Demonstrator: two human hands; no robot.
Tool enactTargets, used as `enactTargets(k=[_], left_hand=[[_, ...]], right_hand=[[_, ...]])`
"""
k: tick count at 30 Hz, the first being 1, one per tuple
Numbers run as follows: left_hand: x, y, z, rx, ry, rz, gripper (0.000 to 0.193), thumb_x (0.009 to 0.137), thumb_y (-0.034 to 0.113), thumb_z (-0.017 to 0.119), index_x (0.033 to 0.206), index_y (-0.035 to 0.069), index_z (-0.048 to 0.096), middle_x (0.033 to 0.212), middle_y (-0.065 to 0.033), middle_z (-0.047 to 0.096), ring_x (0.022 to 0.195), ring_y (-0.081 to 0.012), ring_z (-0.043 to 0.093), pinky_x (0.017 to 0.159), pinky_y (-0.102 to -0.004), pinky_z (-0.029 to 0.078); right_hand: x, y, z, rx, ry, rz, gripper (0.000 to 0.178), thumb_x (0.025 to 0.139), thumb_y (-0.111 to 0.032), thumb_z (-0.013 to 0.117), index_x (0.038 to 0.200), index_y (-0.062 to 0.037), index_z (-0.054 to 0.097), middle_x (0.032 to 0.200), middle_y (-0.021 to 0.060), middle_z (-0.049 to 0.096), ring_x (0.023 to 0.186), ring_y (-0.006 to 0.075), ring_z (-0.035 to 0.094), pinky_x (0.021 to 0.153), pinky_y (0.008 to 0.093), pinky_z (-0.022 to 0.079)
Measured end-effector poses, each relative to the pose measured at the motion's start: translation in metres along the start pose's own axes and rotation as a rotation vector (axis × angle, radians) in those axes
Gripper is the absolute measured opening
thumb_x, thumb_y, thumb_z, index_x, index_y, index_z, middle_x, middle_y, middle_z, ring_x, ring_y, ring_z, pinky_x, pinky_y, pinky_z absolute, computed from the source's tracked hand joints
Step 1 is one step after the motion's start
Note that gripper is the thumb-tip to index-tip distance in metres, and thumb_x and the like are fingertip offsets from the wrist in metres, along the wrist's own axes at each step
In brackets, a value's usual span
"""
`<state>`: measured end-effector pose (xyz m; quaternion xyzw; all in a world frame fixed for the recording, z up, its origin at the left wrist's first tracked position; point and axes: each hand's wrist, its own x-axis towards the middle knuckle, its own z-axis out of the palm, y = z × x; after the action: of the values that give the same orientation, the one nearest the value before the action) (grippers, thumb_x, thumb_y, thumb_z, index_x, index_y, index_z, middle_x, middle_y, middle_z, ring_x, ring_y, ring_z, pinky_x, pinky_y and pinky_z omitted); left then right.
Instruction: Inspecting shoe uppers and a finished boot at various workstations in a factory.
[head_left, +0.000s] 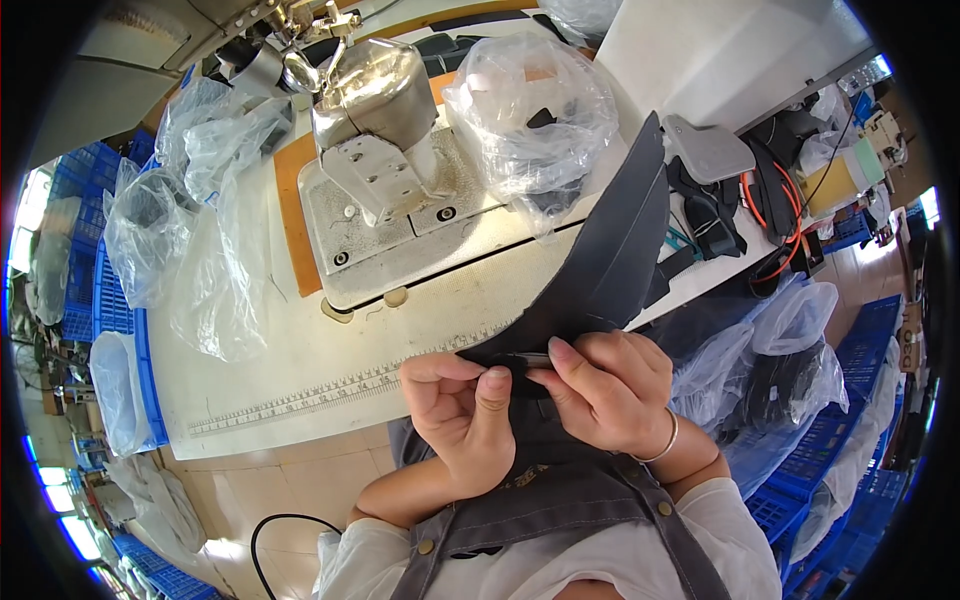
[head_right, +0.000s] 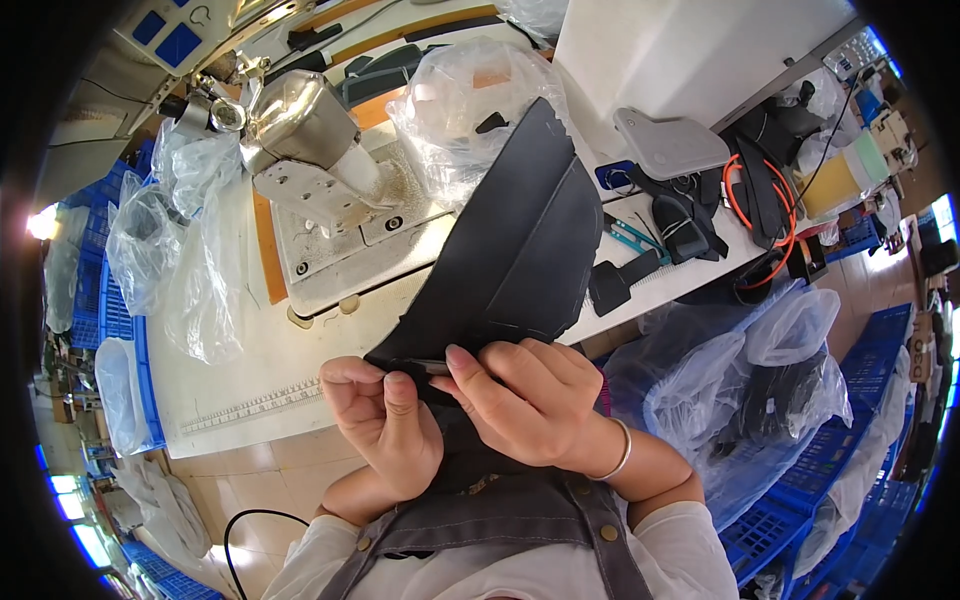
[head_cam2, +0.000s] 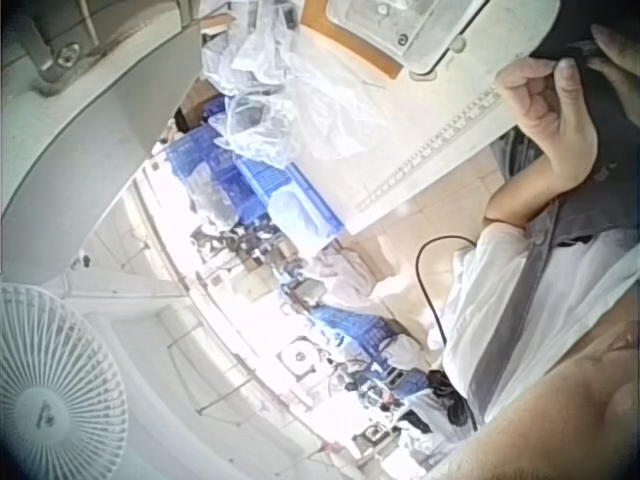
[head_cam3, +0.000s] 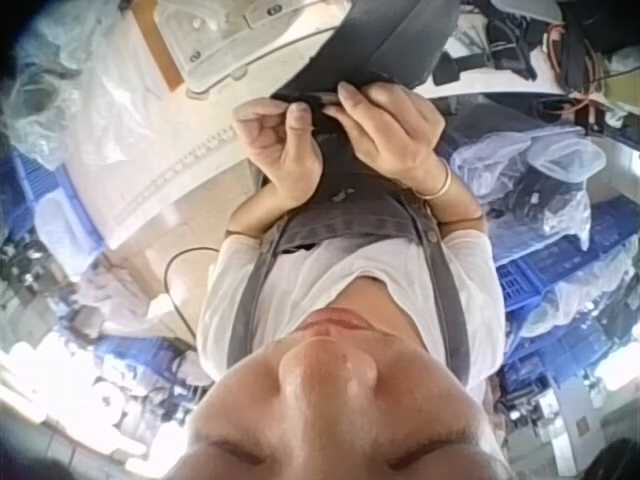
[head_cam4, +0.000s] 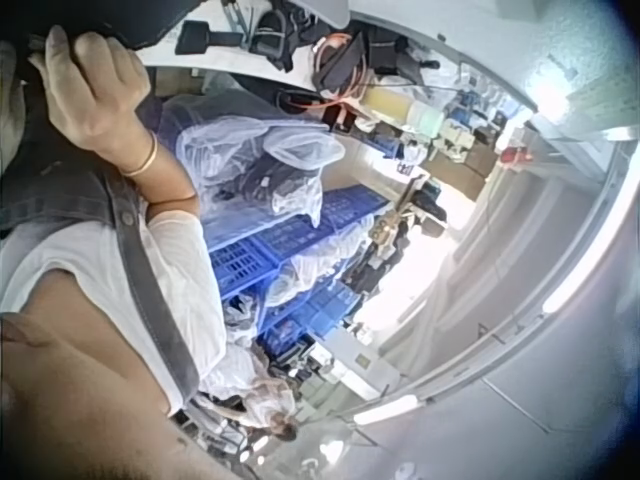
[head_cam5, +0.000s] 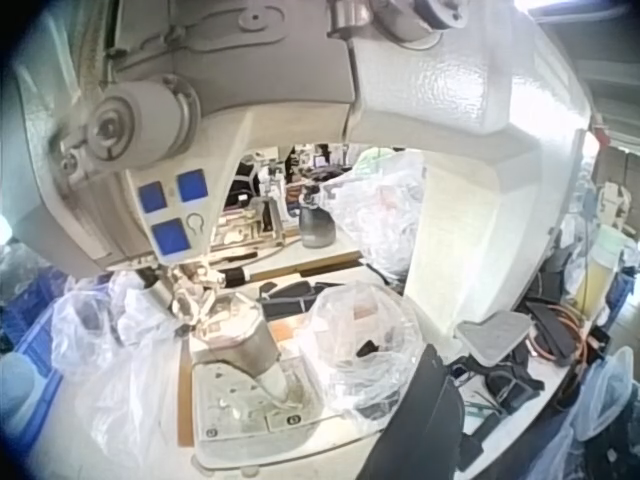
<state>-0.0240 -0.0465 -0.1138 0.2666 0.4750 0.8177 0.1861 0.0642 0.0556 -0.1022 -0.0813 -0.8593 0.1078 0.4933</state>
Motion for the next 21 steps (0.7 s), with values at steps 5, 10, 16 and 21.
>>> enactTargets(k=[5,10,16,21], left_hand=[[0.000,0.001,-0.003,-0.005,-0.038,0.035,0.026,0.085,-0.003,0.057,0.097,0.004,0.036,0.079,-0.0049,0.052,0.065,-0.0042,0.046,0.061,-0.0160,0.038],[0.004,0.009,-0.004,0.215,-0.140,0.022,0.027,0.089,0.003,0.052,0.106,0.005,0.032,0.086,-0.0058,0.052,0.076,-0.0081,0.047,0.069,-0.0190,0.037],[0.010,0.007,-0.011,0.331,-0.282,0.125,0.041,0.090,0.004,0.050,0.121,0.000,0.025,0.092,-0.0137,0.054,0.076,-0.0123,0.051,0.069,-0.0216,0.040],[0.015,0.008,-0.017,0.414,-0.344,0.218,0.040,0.085,-0.008,0.052,0.117,-0.005,0.027,0.097,-0.0198,0.053,0.079,-0.0208,0.060,0.075,-0.0267,0.047]], right_hand=[[-0.001,0.000,-0.003,-0.018,0.000,0.006,0.037,0.064,-0.013,0.077,0.097,-0.0044,0.062,0.065,0.0015,0.051,0.047,0.0127,0.047,0.039,0.0224,0.034],[0.000,0.005,-0.012,-0.072,-0.049,-0.034,0.039,0.064,-0.015,0.078,0.099,-0.0058,0.062,0.067,0.0017,0.051,0.047,0.0123,0.046,0.039,0.0221,0.033],[0.004,0.009,-0.021,-0.102,-0.103,-0.083,0.037,0.065,-0.017,0.078,0.097,-0.0072,0.062,0.071,0.0018,0.051,0.046,0.0112,0.044,0.038,0.0221,0.030],[0.011,0.014,-0.025,-0.092,-0.126,-0.157,0.033,0.066,-0.019,0.077,0.094,-0.0074,0.063,0.071,0.0018,0.052,0.047,0.0101,0.043,0.038,0.0216,0.029]])
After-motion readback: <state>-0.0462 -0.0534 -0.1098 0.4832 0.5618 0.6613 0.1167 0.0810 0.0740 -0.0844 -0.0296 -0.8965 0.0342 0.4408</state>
